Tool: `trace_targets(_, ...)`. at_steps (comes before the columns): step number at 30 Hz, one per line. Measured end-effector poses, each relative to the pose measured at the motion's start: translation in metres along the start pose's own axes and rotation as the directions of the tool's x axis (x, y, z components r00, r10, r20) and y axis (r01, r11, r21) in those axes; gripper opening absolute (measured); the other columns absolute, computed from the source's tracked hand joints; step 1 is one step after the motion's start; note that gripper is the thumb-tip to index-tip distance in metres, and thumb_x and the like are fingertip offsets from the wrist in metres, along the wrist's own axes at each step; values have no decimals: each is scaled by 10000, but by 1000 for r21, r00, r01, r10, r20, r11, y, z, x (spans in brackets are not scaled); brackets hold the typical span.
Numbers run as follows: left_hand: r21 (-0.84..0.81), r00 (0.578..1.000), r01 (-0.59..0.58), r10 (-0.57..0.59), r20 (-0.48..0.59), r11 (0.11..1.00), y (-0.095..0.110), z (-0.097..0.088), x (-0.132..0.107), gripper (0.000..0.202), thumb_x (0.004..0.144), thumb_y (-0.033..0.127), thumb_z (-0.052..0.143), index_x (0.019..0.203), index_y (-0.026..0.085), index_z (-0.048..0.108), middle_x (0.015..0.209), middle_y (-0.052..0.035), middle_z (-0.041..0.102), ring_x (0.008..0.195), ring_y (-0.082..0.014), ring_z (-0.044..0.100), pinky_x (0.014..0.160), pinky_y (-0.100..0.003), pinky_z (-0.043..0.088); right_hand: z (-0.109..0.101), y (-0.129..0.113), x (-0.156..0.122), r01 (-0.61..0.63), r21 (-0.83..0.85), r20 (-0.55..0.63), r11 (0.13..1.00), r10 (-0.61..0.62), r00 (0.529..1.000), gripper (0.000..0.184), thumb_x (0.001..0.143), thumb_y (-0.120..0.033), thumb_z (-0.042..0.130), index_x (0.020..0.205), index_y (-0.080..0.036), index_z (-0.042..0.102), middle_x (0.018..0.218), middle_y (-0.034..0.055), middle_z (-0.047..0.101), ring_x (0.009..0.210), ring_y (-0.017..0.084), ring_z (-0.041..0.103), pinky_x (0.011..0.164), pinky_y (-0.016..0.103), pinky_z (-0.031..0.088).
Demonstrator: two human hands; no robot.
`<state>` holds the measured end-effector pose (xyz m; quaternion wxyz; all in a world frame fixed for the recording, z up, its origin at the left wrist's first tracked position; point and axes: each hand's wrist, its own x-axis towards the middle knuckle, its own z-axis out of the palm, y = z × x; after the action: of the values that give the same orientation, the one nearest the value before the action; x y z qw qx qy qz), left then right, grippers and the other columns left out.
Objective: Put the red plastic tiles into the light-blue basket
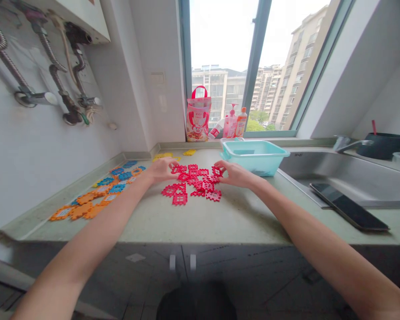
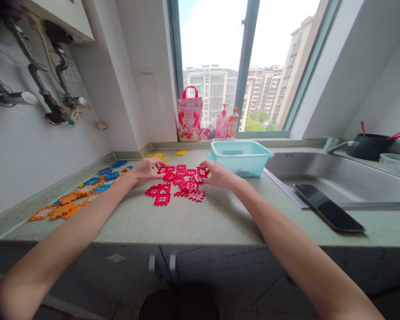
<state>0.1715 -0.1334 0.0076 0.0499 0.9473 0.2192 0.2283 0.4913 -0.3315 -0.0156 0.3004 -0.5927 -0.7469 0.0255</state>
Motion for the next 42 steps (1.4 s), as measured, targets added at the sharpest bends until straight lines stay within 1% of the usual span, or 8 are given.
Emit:
trace_targets(4,-53,995,-35,40,96,998,1,11,3,452,828,481,707,1180,208,784,1171,-73,757,1036,-235,698,966,-334,536,4,5,4,-3,55,76,998,-1,997,408,869,-240,749,1274,-232,705,1255,102,771,1108,262,732,958,377,565)
trace_targets(9,-102,974,-97,116,196,990,9,10,2,447,851,504,713,1187,222,802,1313,-86,733,1187,-266,677,1072,-340,484,5,5,4,49,67,135,997,-58,989,259,873,-172,703,1114,-200,795,1135,104,783,1040,240,727,991,360,538)
trace_targets(13,-118,964,-12,43,262,993,12,6,1,497,808,516,755,1212,231,799,1273,-66,763,1176,-275,681,1044,-337,491,5,1,2,65,52,141,996,-72,987,264,842,-165,704,1092,-194,785,1182,107,755,1045,228,703,962,331,519)
trace_targets(18,-99,960,57,-27,279,993,16,8,3,674,728,649,802,1255,229,789,1247,-70,768,1088,-268,694,954,-319,515,2,0,1,-2,78,226,997,-15,974,268,863,-278,692,1106,-180,752,975,35,772,791,167,642,785,282,485)
trace_targets(24,-38,969,24,-14,247,999,13,7,8,623,777,703,738,1142,207,827,1201,-84,759,1048,-260,685,930,-316,513,12,2,3,-38,30,61,999,36,997,274,831,-335,761,1074,-209,759,970,41,767,850,184,663,816,298,500)
trace_targets(28,-68,985,87,-76,157,994,-13,-2,7,661,773,678,753,1241,213,788,1194,-81,769,1042,-254,692,937,-330,519,35,6,17,-66,278,-158,958,114,981,301,924,-398,691,1164,-218,717,1183,93,763,1082,228,701,889,337,567)
trace_targets(35,-106,913,193,-139,383,975,-39,-9,-3,600,732,612,813,1252,312,794,1209,-28,785,1102,-241,706,895,-283,522,58,28,63,-111,366,-103,924,158,982,279,917,-383,707,1141,-222,737,1172,77,782,1087,213,727,970,364,565)
trace_targets(42,-134,922,186,-126,366,973,-33,-7,-2,544,702,545,844,1189,305,803,1174,-10,788,1110,-242,702,887,-288,526,56,32,64,-78,273,20,959,75,997,302,858,-381,748,1095,-201,795,1048,45,792,975,207,696,879,310,522)
